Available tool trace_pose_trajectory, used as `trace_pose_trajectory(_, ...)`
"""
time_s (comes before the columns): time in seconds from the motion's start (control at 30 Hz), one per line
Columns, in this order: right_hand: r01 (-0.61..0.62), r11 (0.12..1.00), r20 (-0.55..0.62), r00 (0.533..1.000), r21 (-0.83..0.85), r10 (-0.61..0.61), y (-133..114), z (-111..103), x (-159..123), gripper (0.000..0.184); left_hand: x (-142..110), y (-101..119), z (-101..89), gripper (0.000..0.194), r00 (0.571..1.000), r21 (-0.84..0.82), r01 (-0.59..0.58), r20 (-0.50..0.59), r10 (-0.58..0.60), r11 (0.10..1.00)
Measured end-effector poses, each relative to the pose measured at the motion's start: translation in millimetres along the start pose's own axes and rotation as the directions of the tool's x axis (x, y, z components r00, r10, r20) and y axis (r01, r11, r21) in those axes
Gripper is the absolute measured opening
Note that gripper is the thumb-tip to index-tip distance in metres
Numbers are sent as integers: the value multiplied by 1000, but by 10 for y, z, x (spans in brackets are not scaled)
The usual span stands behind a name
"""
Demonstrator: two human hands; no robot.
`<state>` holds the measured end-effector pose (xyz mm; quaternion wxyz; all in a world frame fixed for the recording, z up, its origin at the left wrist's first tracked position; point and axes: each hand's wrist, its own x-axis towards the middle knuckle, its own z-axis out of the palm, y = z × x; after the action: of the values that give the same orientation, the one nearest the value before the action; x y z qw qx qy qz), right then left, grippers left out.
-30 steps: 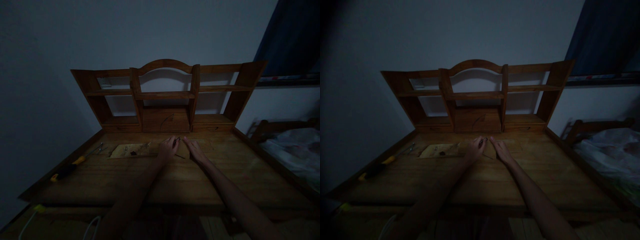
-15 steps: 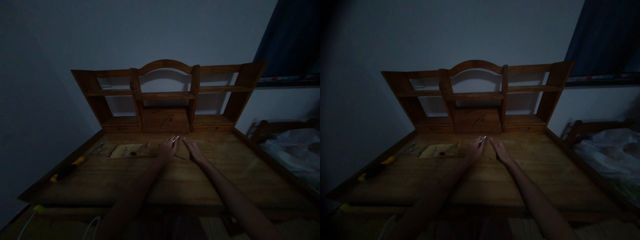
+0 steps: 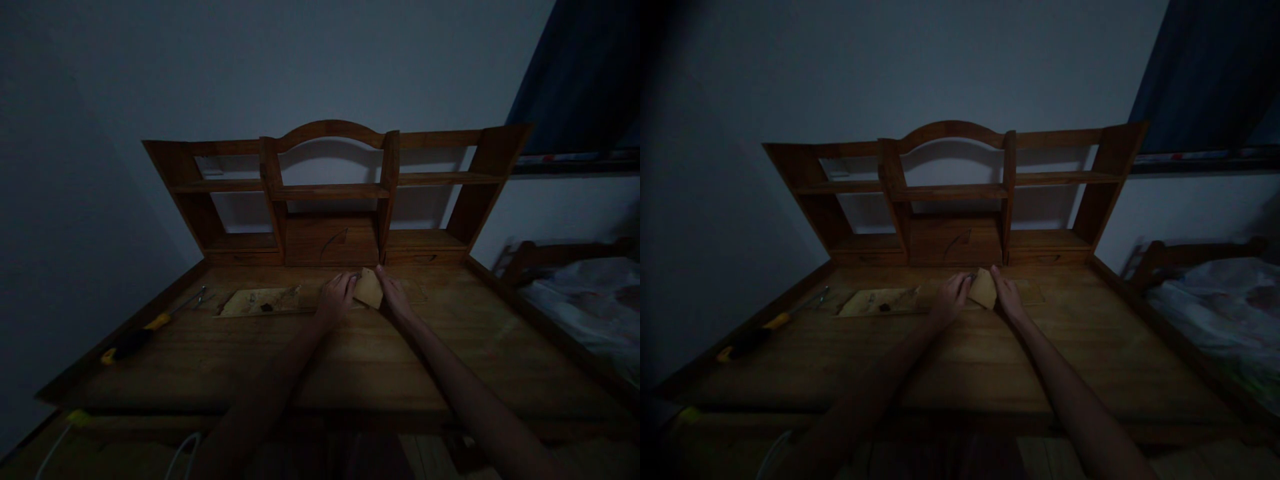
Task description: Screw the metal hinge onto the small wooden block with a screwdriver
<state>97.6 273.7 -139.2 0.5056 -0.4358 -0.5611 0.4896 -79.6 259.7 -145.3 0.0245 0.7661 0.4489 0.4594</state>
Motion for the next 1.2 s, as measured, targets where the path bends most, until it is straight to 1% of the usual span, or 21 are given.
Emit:
trace_pose_trajectory(0.07,-44,999,-30,999,32,45,30,-14,31,67,4,-3,-8,33,999,-14,-37,-8,37,999)
trace_pose_trajectory(0.17,-82,995,-39,996,60,85,73,-25,56,67,0,3,-32,40,999,10,-46,22,46,999)
trace_pose_trajectory(0.23,-73,994,-24,997,86,75,97,-25,66,67,-7,12,-42,44,998,37,-27,50,25,999)
trace_pose_trajectory(0.3,-58,994,-34,998,95,62,113,-21,73,67,-12,17,-36,45,997,56,-5,73,1,998)
trace_pose_trajectory(0.43,-69,996,-66,995,50,72,112,-25,83,69,-17,2,11,46,996,61,39,80,-43,997)
trace_pose_trajectory(0.57,-59,998,-35,998,13,60,87,-36,84,69,-22,-25,38,46,992,52,67,101,-71,996)
trace_pose_trajectory(0.73,-56,998,-25,998,35,57,90,-23,78,70,-32,-45,41,47,993,30,54,100,-56,998)
trace_pose_trajectory(0.93,-66,995,-26,997,77,69,83,-13,74,68,-30,-42,38,47,990,31,55,125,-59,998)
trace_pose_trajectory(1.07,-45,998,-24,999,45,46,86,-23,80,67,-27,0,-5,48,986,12,32,162,-33,999)
trace_pose_trajectory(1.2,-62,997,-7,998,42,62,109,-21,83,70,-26,27,-28,49,980,13,20,199,-22,1000)
